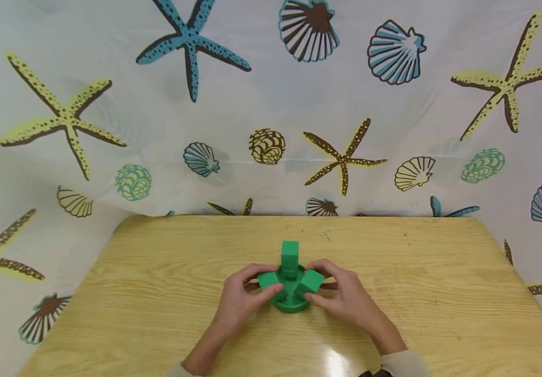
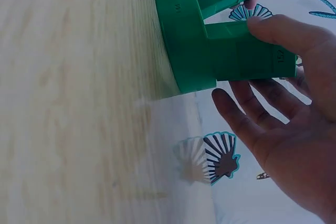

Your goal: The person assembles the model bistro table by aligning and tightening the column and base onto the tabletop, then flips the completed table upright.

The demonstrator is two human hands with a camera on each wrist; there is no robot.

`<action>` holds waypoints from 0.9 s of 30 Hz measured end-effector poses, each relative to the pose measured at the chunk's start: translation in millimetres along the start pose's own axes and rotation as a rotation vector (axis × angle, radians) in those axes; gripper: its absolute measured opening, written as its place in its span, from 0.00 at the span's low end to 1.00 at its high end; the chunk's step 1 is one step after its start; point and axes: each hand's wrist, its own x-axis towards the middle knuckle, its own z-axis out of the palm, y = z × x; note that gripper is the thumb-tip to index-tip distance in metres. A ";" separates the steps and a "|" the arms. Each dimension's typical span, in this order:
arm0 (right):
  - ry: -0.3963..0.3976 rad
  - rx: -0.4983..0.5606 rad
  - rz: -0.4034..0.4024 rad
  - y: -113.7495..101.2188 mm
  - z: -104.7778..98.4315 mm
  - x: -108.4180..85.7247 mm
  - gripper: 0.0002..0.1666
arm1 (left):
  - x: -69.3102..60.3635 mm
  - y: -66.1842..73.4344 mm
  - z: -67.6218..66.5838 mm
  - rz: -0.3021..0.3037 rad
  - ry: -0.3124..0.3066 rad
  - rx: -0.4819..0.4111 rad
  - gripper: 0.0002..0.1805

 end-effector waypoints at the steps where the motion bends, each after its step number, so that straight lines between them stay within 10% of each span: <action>1: -0.002 0.014 0.005 1.5 0.6 0.3 0.28 | 0.3 -0.2 -0.3 0.004 -0.003 0.003 0.21; 10: -0.010 -0.018 0.018 -0.2 0.2 2.1 0.31 | 3.6 -0.4 -5.5 -0.004 -0.051 -0.019 0.22; 18: -0.012 -0.018 0.009 4.6 7.4 1.9 0.36 | 3.9 -0.8 -10.8 -0.064 -0.147 0.156 0.38; 27: -0.085 0.012 0.135 0.5 11.2 -0.9 0.45 | 1.6 -5.6 -7.3 -0.122 -0.232 0.120 0.47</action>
